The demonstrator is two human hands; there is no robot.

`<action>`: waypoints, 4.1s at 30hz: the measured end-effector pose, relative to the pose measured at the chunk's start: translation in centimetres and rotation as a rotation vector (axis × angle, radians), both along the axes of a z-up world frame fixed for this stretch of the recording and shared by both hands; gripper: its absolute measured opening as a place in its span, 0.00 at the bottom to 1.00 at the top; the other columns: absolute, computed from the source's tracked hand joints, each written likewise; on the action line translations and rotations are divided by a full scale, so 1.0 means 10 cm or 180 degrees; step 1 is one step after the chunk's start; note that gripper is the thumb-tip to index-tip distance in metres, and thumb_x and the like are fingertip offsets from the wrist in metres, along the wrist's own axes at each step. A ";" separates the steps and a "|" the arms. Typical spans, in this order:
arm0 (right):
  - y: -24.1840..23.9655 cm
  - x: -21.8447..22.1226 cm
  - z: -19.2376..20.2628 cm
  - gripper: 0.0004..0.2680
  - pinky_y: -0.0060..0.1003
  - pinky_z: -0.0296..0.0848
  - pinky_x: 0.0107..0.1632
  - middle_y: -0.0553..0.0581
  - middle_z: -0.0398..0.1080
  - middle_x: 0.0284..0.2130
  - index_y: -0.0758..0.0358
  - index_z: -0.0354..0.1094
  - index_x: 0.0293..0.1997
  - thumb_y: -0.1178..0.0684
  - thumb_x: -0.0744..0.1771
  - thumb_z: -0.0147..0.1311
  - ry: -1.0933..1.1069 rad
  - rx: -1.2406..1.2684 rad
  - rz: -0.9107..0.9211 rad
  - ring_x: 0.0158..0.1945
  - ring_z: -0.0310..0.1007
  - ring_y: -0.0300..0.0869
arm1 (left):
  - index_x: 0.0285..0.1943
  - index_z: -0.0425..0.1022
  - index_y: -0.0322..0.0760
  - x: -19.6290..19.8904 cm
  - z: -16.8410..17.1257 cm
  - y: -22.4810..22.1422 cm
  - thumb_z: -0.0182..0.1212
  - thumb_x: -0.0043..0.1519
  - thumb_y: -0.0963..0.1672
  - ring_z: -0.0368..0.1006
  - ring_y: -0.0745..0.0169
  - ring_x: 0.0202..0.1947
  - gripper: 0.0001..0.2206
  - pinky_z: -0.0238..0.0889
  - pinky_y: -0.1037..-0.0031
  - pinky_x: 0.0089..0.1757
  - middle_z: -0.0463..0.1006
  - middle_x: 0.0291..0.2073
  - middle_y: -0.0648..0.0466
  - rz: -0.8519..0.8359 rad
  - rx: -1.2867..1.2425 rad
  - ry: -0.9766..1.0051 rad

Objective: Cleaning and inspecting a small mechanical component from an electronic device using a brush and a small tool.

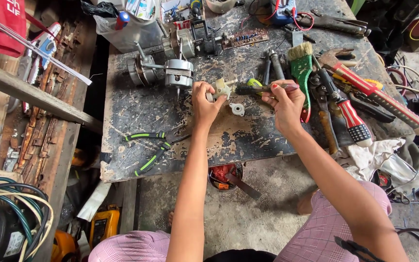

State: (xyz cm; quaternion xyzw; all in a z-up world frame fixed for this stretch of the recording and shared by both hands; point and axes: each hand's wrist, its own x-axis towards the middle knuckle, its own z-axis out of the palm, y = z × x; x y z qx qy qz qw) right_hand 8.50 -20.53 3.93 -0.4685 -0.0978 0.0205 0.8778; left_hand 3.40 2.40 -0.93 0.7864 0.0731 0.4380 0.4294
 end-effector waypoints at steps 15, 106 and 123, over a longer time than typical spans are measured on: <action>0.13 -0.21 0.21 0.06 0.52 0.82 0.44 0.71 0.68 0.40 0.81 0.70 0.50 0.65 0.71 0.50 -0.1917 -0.0657 0.0015 0.41 0.80 0.59 | 0.41 0.69 0.39 0.04 -0.09 0.03 0.68 0.44 0.41 0.72 0.49 0.45 0.17 0.65 0.60 0.47 0.71 0.41 0.49 -0.0006 -0.0177 -0.0046; -0.05 -0.25 0.39 0.05 0.30 0.78 0.35 0.63 0.77 0.28 0.68 0.76 0.47 0.61 0.70 0.53 -0.1254 -0.1352 -0.0166 0.31 0.78 0.37 | 0.50 0.83 0.36 -0.16 0.18 -0.09 0.65 0.53 0.42 0.77 0.55 0.48 0.15 0.71 0.67 0.49 0.81 0.45 0.46 -0.0352 -0.1036 0.0353; 0.10 -0.08 -0.11 0.06 0.41 0.75 0.31 0.59 0.78 0.30 0.61 0.80 0.44 0.64 0.65 0.61 -0.3108 -0.1850 -0.0943 0.28 0.77 0.48 | 0.49 0.83 0.37 0.02 -0.14 0.03 0.79 0.49 0.50 0.76 0.47 0.51 0.22 0.69 0.62 0.52 0.81 0.42 0.46 -0.0006 -0.0550 0.0304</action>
